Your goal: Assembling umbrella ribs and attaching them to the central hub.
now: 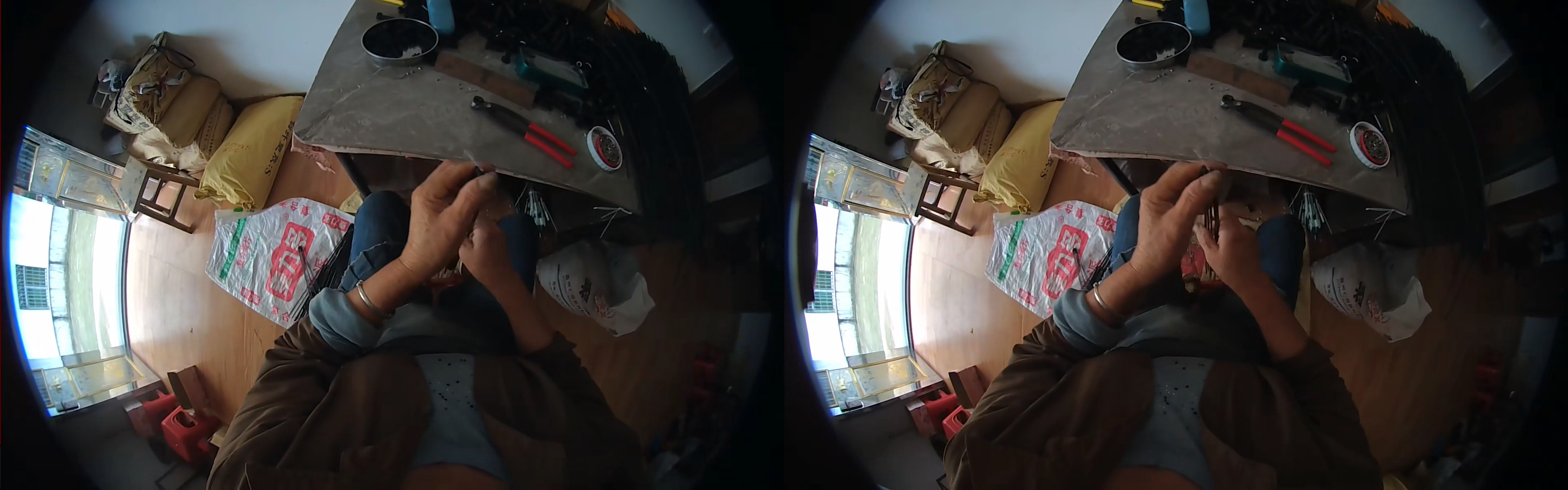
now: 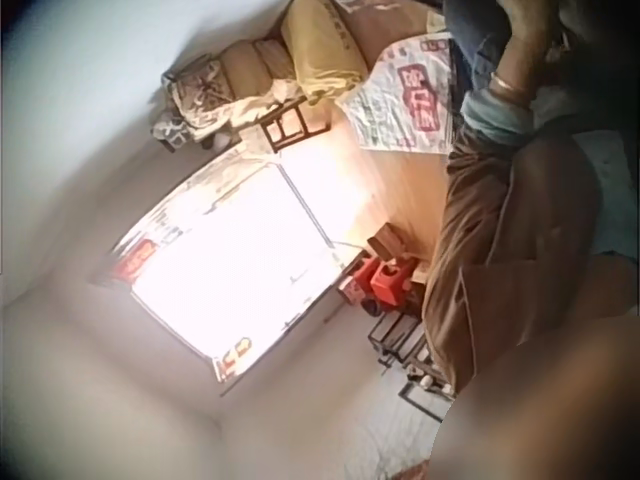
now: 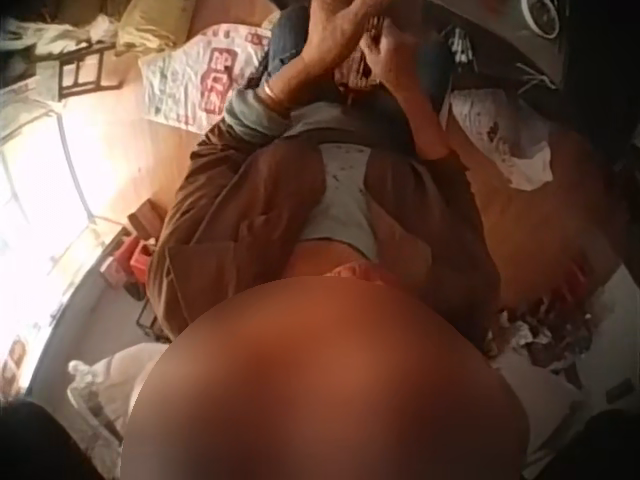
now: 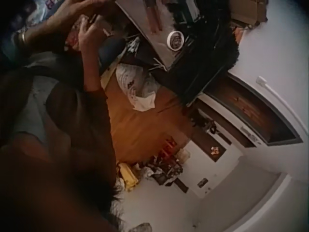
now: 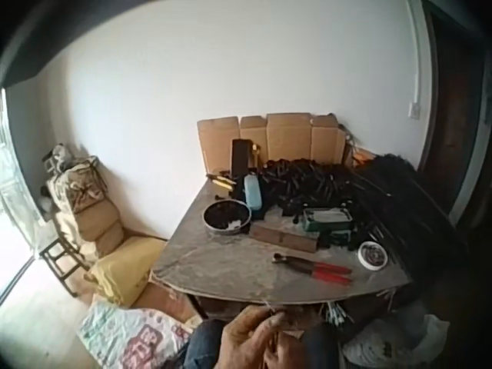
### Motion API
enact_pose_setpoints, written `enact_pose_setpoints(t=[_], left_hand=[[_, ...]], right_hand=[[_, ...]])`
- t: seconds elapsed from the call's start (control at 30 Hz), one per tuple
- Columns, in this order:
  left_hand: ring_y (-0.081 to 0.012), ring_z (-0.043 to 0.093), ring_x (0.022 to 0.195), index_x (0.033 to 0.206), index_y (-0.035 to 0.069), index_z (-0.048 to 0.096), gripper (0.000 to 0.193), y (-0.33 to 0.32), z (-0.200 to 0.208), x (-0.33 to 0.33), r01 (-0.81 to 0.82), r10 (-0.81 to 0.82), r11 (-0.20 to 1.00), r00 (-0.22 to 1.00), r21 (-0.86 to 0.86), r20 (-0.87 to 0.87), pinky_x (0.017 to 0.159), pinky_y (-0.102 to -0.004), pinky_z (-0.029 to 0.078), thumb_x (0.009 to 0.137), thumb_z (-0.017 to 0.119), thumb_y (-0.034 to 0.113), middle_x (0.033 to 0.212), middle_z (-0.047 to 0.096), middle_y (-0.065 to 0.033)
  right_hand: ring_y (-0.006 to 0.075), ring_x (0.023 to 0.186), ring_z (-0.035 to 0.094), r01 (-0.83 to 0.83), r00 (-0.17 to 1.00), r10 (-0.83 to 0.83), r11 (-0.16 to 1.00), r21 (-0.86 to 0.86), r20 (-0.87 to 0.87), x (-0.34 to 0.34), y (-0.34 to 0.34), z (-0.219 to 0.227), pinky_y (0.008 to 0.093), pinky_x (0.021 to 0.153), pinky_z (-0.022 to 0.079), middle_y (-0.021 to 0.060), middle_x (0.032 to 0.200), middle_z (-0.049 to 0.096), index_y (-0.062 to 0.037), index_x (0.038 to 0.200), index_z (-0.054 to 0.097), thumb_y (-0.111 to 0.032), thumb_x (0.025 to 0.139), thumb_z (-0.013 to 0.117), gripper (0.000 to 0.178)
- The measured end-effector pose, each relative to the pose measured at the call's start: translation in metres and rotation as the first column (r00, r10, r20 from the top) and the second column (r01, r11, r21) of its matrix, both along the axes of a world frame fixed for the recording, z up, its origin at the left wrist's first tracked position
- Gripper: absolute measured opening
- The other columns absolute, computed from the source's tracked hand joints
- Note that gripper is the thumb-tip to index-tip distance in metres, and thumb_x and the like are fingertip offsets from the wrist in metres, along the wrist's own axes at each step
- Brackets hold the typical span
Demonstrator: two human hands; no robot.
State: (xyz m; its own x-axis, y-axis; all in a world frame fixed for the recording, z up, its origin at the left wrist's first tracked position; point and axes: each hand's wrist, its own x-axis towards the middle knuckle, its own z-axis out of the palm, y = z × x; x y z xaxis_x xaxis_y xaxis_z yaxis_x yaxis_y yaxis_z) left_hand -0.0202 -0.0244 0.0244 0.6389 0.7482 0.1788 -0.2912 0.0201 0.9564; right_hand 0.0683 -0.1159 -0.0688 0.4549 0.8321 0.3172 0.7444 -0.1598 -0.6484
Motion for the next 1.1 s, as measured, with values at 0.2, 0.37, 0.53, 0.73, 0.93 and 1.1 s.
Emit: enact_pose_setpoints(t=[0.2,0.37,0.53,0.73,0.93,1.1], left_hand=[[-0.0146,0.057,0.097,0.113,-0.003,0.062,0.024,0.042,-0.005,-0.024,0.382,-0.354,0.899,0.922,0.214,-0.159,0.084,-0.0276,0.046,0.094,0.057,0.011,0.104,0.059,-0.0083],[-0.0186,0.059,0.085,0.096,-0.003,0.063,0.014,0.032,-0.004,-0.015,0.074,0.043,0.836,0.979,0.544,-0.199,0.078,-0.0299,0.047,0.09,0.06,0.01,0.092,0.059,-0.0072],[-0.0102,0.057,0.06,0.092,0.002,0.054,0.024,0.028,-0.003,-0.007,0.241,-0.241,0.967,0.97,-0.082,0.014,0.056,-0.0233,0.046,0.097,0.056,0.026,0.072,0.057,-0.004],[-0.0085,0.056,0.065,0.087,0.006,0.056,0.02,0.039,0.004,-0.014,0.518,-0.496,0.814,0.855,-0.265,0.15,0.061,-0.0237,0.047,0.089,0.067,0.022,0.075,0.058,-0.0016],[-0.0045,0.046,0.05,0.082,0.009,0.058,0.019,0.012,0.007,0.006,0.273,-0.147,0.828,0.948,-0.49,0.281,0.044,-0.0187,0.033,0.089,0.068,0.023,0.063,0.054,0.0028],[-0.0038,0.049,0.057,0.084,0.011,0.059,0.014,0.009,0.016,0.012,0.205,-0.035,0.807,0.953,-0.554,0.301,0.048,-0.0186,0.039,0.091,0.066,0.021,0.069,0.056,0.0042]], right_hand=[[0.0073,0.082,0.057,-0.078,0.557,0.165,0.986,0.146,-0.814,0.02,0.005,0.058,0.0254,0.073,0.047,-0.0022,0.083,0.062,-0.0025,0.098,0.059,-0.01,0.087,0.066,0.015],[0.0048,0.07,0.057,0.011,0.708,0.123,0.983,0.184,-0.695,0.013,0.008,0.049,0.0195,0.064,0.047,-0.0007,0.078,0.062,-0.0019,0.086,0.059,-0.009,0.087,0.067,0.011],[0.0062,0.066,0.057,0.009,0.536,0.232,0.96,0.281,-0.812,0.015,0.014,0.073,0.0208,0.061,0.048,0.0005,0.073,0.061,-0.0017,0.086,0.058,-0.01,0.088,0.067,0.012],[0.0076,0.065,0.058,-0.121,0.542,0.369,0.923,0.364,-0.755,0.013,0.011,0.086,0.0226,0.06,0.05,0.0029,0.076,0.061,-0.0007,0.087,0.058,-0.014,0.089,0.067,0.016],[0.0083,0.062,0.055,0.102,0.668,0.238,0.909,0.404,-0.705,-0.001,0.014,0.089,0.0218,0.057,0.046,0.0037,0.071,0.058,-0.0023,0.084,0.05,-0.007,0.091,0.062,0.015],[0.0077,0.063,0.055,0.112,0.639,0.178,0.941,0.32,-0.749,-0.001,0.019,0.094,0.0216,0.058,0.045,0.003,0.071,0.057,-0.0013,0.087,0.052,-0.006,0.09,0.063,0.012]])
